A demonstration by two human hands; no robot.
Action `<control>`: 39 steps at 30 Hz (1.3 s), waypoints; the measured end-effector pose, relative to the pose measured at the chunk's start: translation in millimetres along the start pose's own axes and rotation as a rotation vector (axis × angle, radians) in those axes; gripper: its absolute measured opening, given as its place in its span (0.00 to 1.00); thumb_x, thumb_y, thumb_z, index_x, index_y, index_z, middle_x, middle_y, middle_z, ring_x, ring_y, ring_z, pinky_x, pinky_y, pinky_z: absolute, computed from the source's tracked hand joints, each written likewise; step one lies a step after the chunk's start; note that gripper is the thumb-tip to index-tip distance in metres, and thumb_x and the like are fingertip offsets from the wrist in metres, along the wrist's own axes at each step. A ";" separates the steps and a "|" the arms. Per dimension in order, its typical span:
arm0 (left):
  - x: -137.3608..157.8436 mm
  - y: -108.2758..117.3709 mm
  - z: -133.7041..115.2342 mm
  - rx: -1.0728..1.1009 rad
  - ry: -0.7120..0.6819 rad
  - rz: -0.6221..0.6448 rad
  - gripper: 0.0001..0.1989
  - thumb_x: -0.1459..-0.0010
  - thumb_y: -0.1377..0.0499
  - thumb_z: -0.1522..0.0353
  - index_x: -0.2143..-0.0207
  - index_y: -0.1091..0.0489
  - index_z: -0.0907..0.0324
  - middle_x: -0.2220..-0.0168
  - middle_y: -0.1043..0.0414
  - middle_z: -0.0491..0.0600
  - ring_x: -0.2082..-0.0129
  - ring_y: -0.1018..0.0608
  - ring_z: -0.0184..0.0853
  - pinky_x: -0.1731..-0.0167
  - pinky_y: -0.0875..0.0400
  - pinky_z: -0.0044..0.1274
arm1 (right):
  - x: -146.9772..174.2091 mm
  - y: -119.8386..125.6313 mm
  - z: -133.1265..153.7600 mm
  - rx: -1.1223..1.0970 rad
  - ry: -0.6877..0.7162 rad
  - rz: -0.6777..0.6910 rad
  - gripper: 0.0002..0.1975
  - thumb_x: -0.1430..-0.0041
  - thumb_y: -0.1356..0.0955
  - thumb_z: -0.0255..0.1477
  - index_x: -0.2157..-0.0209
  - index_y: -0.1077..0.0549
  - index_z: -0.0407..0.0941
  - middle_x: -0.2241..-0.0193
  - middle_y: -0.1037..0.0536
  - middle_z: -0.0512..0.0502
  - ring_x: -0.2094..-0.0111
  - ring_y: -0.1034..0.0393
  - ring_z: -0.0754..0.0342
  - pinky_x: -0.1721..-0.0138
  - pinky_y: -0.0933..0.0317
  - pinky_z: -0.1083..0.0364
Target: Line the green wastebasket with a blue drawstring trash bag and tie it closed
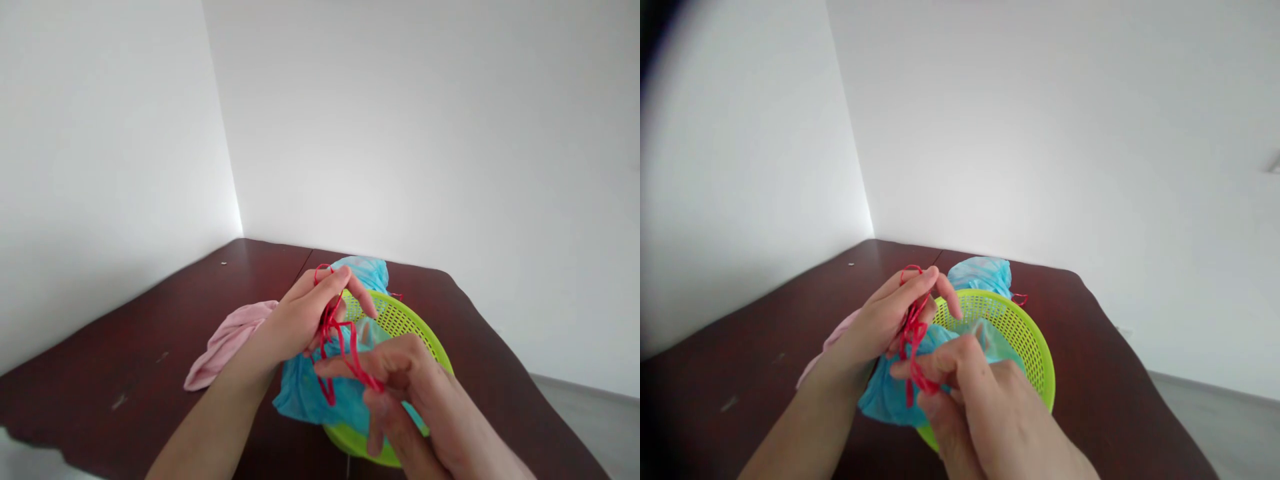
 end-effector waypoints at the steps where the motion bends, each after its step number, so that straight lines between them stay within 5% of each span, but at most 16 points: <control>1: 0.7 1.2 -0.4 0.022 0.014 0.021 0.33 0.21 0.41 0.41 0.58 0.11 0.58 0.86 0.38 0.41 0.92 0.44 0.26 0.90 0.54 0.21 | 0.5 -0.1 1.0 0.121 0.051 -0.029 0.05 0.16 0.31 0.43 0.47 0.24 0.60 0.64 0.13 0.50 0.70 0.16 0.48 0.72 0.22 0.51; 7: -1.4 12.5 2.5 0.143 0.002 0.003 0.34 0.20 0.43 0.40 0.47 0.14 0.60 0.81 0.21 0.47 0.91 0.30 0.30 0.90 0.46 0.18 | -15.7 2.2 8.2 0.283 0.206 -0.057 0.07 0.13 0.35 0.37 0.51 0.28 0.55 0.67 0.16 0.51 0.73 0.21 0.49 0.73 0.31 0.51; 11: -6.9 19.0 7.2 0.214 -0.073 -0.075 0.31 0.21 0.41 0.41 0.43 0.17 0.57 0.79 0.21 0.45 0.89 0.23 0.34 0.88 0.35 0.19 | -28.2 3.7 4.4 0.266 0.188 0.014 0.10 0.14 0.34 0.31 0.57 0.28 0.53 0.68 0.18 0.53 0.74 0.25 0.54 0.72 0.34 0.54; 20: -6.8 18.4 -1.8 0.084 -0.130 -0.146 0.31 0.19 0.43 0.40 0.48 0.20 0.59 0.72 0.18 0.46 0.87 0.26 0.28 0.84 0.35 0.18 | -33.1 -2.1 -0.4 0.437 0.121 0.107 0.14 0.15 0.37 0.25 0.58 0.24 0.49 0.54 0.14 0.46 0.66 0.20 0.54 0.65 0.29 0.56; 28: -8.2 14.3 -2.5 0.012 -0.128 -0.012 0.31 0.18 0.45 0.42 0.54 0.20 0.59 0.73 0.23 0.44 0.86 0.34 0.24 0.82 0.39 0.19 | -34.0 -11.8 -14.1 0.659 0.192 0.051 0.14 0.13 0.39 0.28 0.56 0.26 0.50 0.63 0.17 0.50 0.77 0.29 0.54 0.75 0.46 0.50; 36: -3.9 19.3 -1.5 -0.150 -0.113 -0.141 0.30 0.18 0.44 0.42 0.52 0.18 0.58 0.74 0.18 0.46 0.83 0.21 0.30 0.78 0.28 0.19 | -33.9 -4.0 -14.9 0.812 0.264 -0.029 0.16 0.12 0.38 0.30 0.54 0.20 0.49 0.66 0.19 0.50 0.74 0.25 0.53 0.73 0.46 0.49; 39: -3.5 13.6 1.3 -0.046 -0.037 -0.053 0.30 0.18 0.43 0.42 0.48 0.18 0.58 0.69 0.14 0.49 0.84 0.21 0.31 0.81 0.29 0.20 | -32.8 -5.6 -15.9 0.841 0.280 -0.053 0.17 0.13 0.38 0.28 0.55 0.18 0.48 0.66 0.18 0.49 0.74 0.25 0.52 0.71 0.45 0.49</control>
Point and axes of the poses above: each hand's wrist, its own x-axis away from the middle knuckle, its own y-axis out of the back of the hand, z = x × y, the point moved 3 cm from there along -x, towards the middle knuckle
